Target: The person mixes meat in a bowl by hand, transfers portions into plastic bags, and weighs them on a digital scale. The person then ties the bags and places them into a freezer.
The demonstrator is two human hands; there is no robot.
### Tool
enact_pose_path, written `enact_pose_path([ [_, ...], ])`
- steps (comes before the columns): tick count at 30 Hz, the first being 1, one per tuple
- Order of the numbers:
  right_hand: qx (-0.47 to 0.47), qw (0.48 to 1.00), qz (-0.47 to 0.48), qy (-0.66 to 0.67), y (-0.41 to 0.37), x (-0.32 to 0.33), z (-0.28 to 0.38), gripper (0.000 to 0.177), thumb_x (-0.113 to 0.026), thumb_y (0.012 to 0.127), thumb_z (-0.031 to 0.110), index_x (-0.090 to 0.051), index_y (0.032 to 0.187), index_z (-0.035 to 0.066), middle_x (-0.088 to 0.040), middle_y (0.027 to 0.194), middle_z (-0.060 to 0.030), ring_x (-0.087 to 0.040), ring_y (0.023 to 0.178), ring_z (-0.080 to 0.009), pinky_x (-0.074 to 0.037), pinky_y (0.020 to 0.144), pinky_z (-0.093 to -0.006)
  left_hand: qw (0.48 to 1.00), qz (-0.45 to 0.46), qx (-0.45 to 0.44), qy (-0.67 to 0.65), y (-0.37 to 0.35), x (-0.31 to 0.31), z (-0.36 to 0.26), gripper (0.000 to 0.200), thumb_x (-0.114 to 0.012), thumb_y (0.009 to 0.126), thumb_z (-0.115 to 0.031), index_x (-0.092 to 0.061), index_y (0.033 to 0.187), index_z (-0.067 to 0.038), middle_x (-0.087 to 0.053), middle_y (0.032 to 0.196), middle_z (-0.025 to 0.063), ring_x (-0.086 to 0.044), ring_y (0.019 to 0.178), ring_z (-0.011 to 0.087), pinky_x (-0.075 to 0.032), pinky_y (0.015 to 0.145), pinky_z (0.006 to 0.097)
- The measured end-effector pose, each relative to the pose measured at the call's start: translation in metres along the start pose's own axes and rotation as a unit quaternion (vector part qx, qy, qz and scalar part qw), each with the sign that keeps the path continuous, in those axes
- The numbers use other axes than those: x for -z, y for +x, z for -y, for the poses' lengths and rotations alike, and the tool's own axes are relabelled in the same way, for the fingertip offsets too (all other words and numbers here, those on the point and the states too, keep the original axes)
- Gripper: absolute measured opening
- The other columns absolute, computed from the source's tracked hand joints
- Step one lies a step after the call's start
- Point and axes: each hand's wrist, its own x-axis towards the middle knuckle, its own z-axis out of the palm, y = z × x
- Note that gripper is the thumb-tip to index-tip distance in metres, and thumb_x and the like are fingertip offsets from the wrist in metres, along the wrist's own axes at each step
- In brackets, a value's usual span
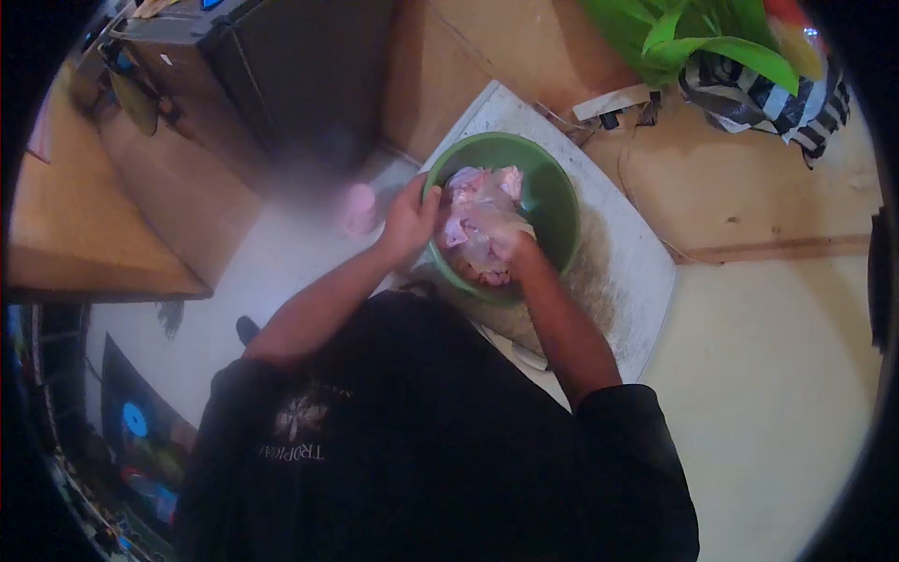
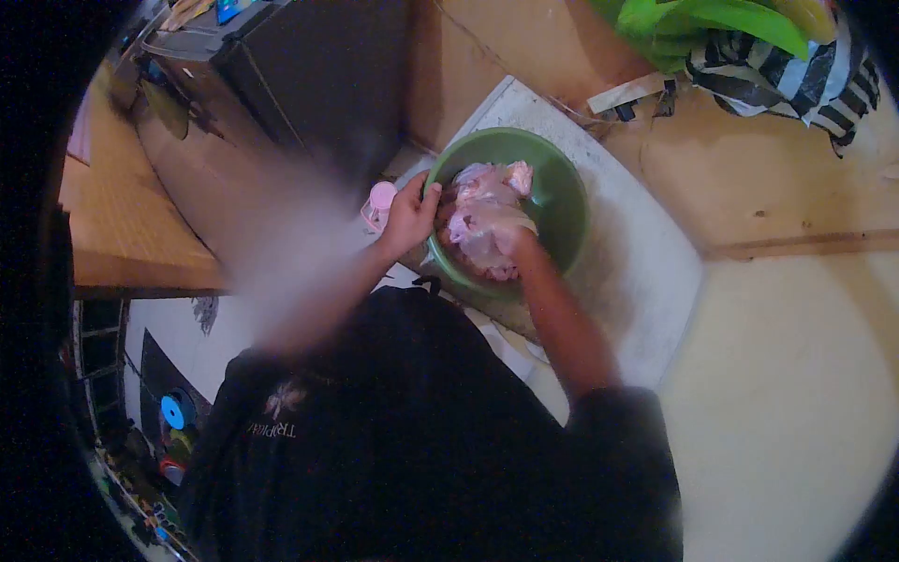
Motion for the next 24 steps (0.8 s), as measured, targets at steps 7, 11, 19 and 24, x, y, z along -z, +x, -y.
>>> enact_pose_path([
  [7,-0.065,0.988,0.134,0.04,-0.039,-0.007,-0.016,0.032,-0.05,0.092,0.025,-0.055,0.118,0.006,-0.061,0.108,-0.0113,-0.06,0.098,-0.0266,-0.05,0.084,-0.0405,0.997,0.029,0.052,-0.054,0.001,0.001,-0.006,0.031,-0.047,0.096,-0.024,-0.055,0.117,-0.002,-0.065,0.083,0.013,-0.062,0.063,0.0171,-0.05,0.061,0.0332],
  [11,-0.134,0.977,0.103,0.128,-0.036,-0.041,-0.003,0.032,-0.051,0.092,0.026,-0.054,0.118,0.007,-0.061,0.108,-0.0107,-0.06,0.098,-0.0262,-0.05,0.083,-0.0404,0.998,0.026,0.054,-0.035,0.001,0.004,-0.012,0.03,-0.048,0.096,-0.023,-0.055,0.117,-0.003,-0.066,0.085,0.0143,-0.063,0.068,0.0203,-0.05,0.064,0.0347],
  [19,-0.237,0.721,-0.092,0.645,-0.004,-0.046,0.029,0.033,-0.052,0.092,0.027,-0.054,0.118,0.007,-0.061,0.107,-0.0096,-0.06,0.097,-0.0252,-0.051,0.083,-0.0402,0.999,0.01,-0.004,-0.033,0.003,0.003,0.003,0.032,-0.048,0.095,-0.023,-0.056,0.118,-0.003,-0.067,0.094,0.019,-0.065,0.087,0.0323,-0.049,0.079,0.0395],
  [24,-0.188,0.736,-0.108,0.642,0.015,-0.013,0.045,0.033,-0.052,0.092,0.027,-0.054,0.119,0.008,-0.061,0.107,-0.0089,-0.06,0.097,-0.0246,-0.051,0.083,-0.04,0.999,0.018,-0.015,-0.03,0.005,0.001,0.013,0.033,-0.047,0.095,-0.023,-0.055,0.12,-0.003,-0.066,0.095,0.0193,-0.065,0.087,0.0315,-0.049,0.078,0.0391],
])
